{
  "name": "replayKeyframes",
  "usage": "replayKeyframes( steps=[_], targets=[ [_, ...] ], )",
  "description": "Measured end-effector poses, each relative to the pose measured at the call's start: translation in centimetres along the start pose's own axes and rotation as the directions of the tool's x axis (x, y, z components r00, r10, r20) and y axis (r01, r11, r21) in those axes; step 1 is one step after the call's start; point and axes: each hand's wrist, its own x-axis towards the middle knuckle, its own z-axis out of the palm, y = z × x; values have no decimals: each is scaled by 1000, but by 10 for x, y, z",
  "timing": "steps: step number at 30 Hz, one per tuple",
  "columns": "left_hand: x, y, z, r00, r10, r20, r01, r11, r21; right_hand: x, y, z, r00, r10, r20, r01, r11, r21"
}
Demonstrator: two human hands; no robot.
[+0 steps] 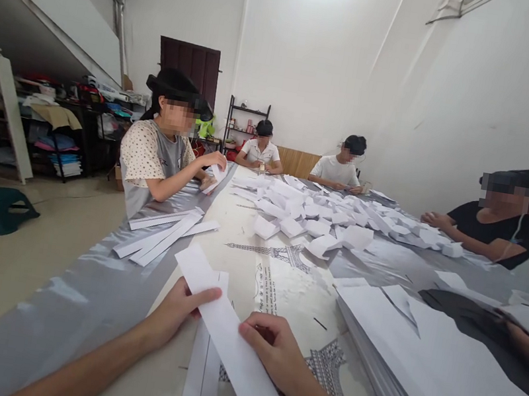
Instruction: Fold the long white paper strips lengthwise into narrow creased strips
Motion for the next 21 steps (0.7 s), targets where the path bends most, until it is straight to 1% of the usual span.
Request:
replayKeyframes(
  steps=[3,7,9,12,15,16,18,21],
  targets=[
    [-3,3,1,999,19,31,-20,999,50,-1,-2,0,1000,-6,18,6,1000,0],
    [-9,8,4,994,26,106,-42,987,156,-2,-6,0,999,-21,35,22,1000,-19],
    [-10,8,5,993,31,115,-51,983,175,-2,-8,0,999,-26,46,28,999,-28],
    [-6,5,3,995,45,89,-56,991,125,-3,-10,-1,999,-13,48,15,999,-36],
    [0,1,1,997,77,-9,-77,997,7,-4,-12,-2,999,14,51,-13,1000,-12],
    [2,0,1,996,81,-22,-81,997,-13,-4,-12,-2,998,18,55,-17,1000,-3],
    [2,1,1,997,78,-5,-78,997,-11,-4,-12,-2,998,16,59,-16,1000,6],
    [-4,6,3,994,61,86,-68,994,90,-5,-12,-2,999,9,52,-9,1000,-5]
  ],
)
